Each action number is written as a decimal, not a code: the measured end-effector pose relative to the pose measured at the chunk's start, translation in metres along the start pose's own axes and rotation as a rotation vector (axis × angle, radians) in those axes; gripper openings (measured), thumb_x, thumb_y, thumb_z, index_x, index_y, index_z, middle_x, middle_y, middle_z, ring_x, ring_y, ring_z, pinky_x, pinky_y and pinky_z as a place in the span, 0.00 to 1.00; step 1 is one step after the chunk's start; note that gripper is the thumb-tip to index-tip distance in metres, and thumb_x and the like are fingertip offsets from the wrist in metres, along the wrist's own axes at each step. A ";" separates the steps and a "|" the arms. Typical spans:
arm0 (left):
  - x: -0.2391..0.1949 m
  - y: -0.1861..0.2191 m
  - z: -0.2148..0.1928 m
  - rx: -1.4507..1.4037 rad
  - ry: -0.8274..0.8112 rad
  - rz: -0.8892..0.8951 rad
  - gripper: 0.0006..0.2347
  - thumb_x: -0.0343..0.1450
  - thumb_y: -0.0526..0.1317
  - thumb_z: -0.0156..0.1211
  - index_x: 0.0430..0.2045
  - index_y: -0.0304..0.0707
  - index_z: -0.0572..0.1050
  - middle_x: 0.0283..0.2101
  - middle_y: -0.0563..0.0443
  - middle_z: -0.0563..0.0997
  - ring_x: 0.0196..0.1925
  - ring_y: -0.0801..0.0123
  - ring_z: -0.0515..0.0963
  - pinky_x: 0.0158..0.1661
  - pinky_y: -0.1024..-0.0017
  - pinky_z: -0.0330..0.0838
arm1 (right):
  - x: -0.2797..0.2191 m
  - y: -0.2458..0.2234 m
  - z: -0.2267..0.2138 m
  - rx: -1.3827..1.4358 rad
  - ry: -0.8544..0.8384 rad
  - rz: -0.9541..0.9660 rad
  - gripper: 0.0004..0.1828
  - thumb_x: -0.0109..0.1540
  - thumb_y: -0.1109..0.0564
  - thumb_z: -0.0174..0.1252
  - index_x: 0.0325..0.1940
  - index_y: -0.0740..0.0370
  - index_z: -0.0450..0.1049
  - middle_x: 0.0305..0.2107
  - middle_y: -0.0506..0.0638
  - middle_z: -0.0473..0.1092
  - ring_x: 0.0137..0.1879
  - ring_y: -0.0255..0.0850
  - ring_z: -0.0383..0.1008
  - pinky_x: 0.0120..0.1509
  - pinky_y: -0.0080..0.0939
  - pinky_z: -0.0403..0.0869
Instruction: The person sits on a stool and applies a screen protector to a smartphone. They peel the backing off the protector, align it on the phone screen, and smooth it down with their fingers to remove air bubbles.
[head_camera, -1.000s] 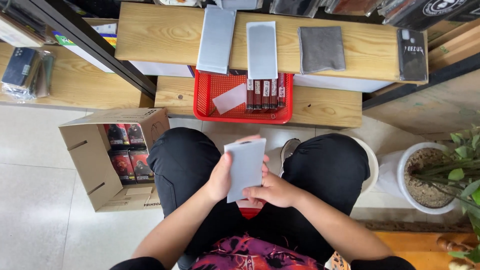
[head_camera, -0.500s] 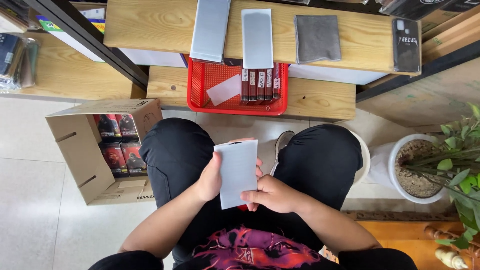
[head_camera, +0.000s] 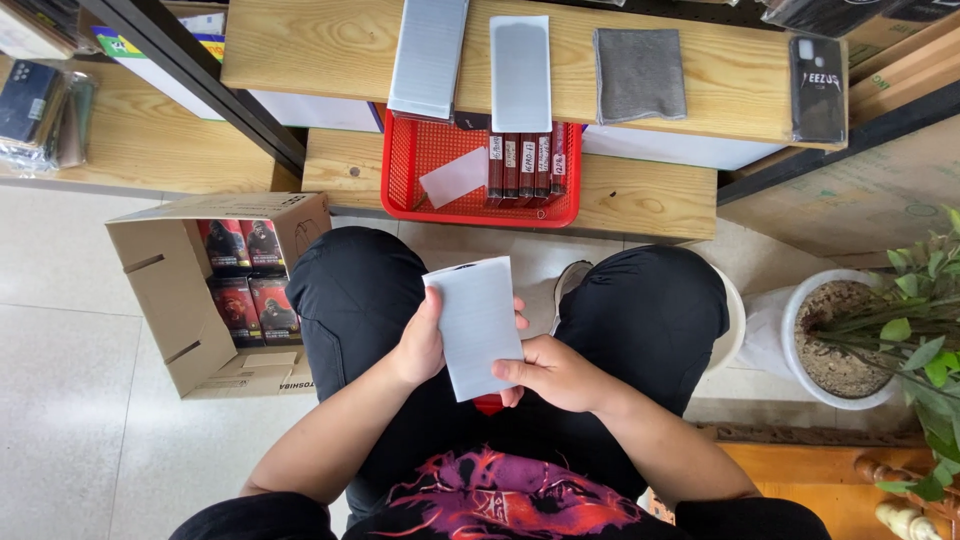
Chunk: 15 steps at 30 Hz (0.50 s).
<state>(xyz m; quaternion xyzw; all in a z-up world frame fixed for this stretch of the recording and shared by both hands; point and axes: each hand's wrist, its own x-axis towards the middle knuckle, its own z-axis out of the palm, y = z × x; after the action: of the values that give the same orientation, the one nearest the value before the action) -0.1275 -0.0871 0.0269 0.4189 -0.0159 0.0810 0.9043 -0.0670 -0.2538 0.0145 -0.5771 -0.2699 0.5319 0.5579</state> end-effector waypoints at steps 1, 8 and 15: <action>0.000 0.002 0.003 0.002 0.002 0.003 0.34 0.76 0.60 0.29 0.49 0.20 0.72 0.44 0.25 0.80 0.44 0.47 0.81 0.39 0.50 0.77 | 0.000 0.002 0.000 -0.001 -0.004 -0.001 0.22 0.67 0.53 0.53 0.21 0.65 0.79 0.18 0.51 0.75 0.27 0.35 0.76 0.39 0.35 0.79; 0.001 0.006 0.006 0.028 -0.094 -0.007 0.33 0.77 0.58 0.24 0.47 0.20 0.72 0.44 0.25 0.79 0.44 0.45 0.82 0.40 0.50 0.78 | 0.001 0.003 0.001 0.051 0.025 -0.061 0.22 0.67 0.54 0.52 0.22 0.67 0.79 0.18 0.52 0.75 0.26 0.34 0.76 0.37 0.35 0.79; 0.002 0.009 0.010 0.008 -0.137 0.019 0.33 0.77 0.57 0.23 0.47 0.19 0.71 0.44 0.22 0.79 0.44 0.43 0.81 0.41 0.48 0.77 | 0.002 0.009 0.001 0.125 0.025 -0.061 0.21 0.66 0.56 0.53 0.23 0.68 0.78 0.18 0.53 0.74 0.26 0.35 0.76 0.35 0.36 0.80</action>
<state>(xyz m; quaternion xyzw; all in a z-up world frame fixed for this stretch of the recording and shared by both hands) -0.1262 -0.0891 0.0405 0.4270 -0.0815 0.0609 0.8985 -0.0697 -0.2539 0.0058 -0.5393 -0.2468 0.5233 0.6119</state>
